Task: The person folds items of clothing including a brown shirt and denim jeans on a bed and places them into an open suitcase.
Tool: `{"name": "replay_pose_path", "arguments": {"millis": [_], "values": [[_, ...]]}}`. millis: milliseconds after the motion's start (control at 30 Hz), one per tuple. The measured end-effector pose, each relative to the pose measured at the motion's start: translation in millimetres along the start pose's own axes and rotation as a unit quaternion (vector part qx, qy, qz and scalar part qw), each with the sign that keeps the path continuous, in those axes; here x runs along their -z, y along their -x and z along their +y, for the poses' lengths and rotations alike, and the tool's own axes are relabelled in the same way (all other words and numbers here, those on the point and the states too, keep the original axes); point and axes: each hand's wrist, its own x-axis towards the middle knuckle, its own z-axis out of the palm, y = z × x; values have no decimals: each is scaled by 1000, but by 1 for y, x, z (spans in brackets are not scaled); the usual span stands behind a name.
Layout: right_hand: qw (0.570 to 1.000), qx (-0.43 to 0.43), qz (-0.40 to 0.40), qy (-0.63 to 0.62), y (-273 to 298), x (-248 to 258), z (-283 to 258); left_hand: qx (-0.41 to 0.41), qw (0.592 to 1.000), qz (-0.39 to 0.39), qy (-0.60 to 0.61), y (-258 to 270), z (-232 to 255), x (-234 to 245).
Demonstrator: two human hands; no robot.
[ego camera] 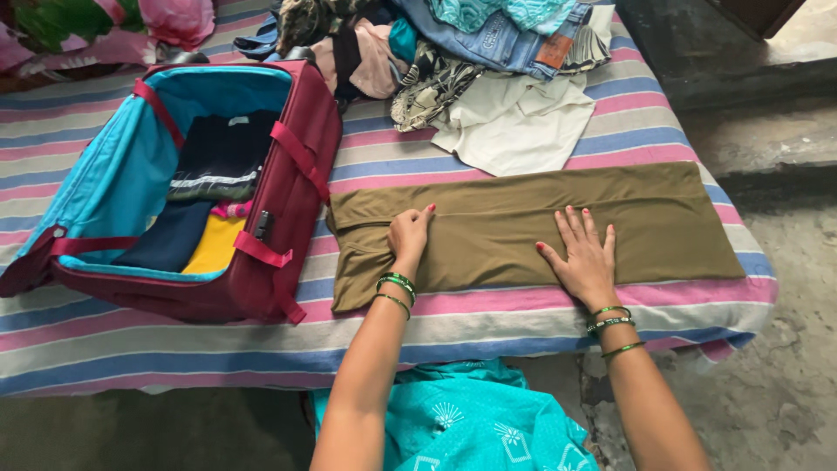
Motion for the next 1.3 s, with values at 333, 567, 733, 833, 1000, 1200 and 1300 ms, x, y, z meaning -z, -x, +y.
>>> {"name": "replay_pose_path", "arguments": {"millis": [333, 567, 733, 833, 1000, 1200, 1300], "values": [[1000, -4, 5, 1, 0, -12, 7, -121, 991, -51, -25, -20, -22, 3], [993, -95, -48, -48, -10, -17, -8, -285, 927, -79, 231, -31, -66, 44], [990, 30, -43, -129, -16, -36, -80, -230, 970, 61, 50, 8, -86, 114], [979, 102, -57, -166, -21, -44, -118, -223, 970, 99, 4, 20, -98, 130], [985, 152, -60, -49, -19, -47, -156, -205, 975, 83, -5, 14, -128, 119], [987, 146, -52, -53, -17, -42, -156, -118, 980, 147, 71, -8, -151, 96], [987, 143, -52, -50, -17, -40, -158, -124, 979, 161, -3, 4, -127, 108]]}}
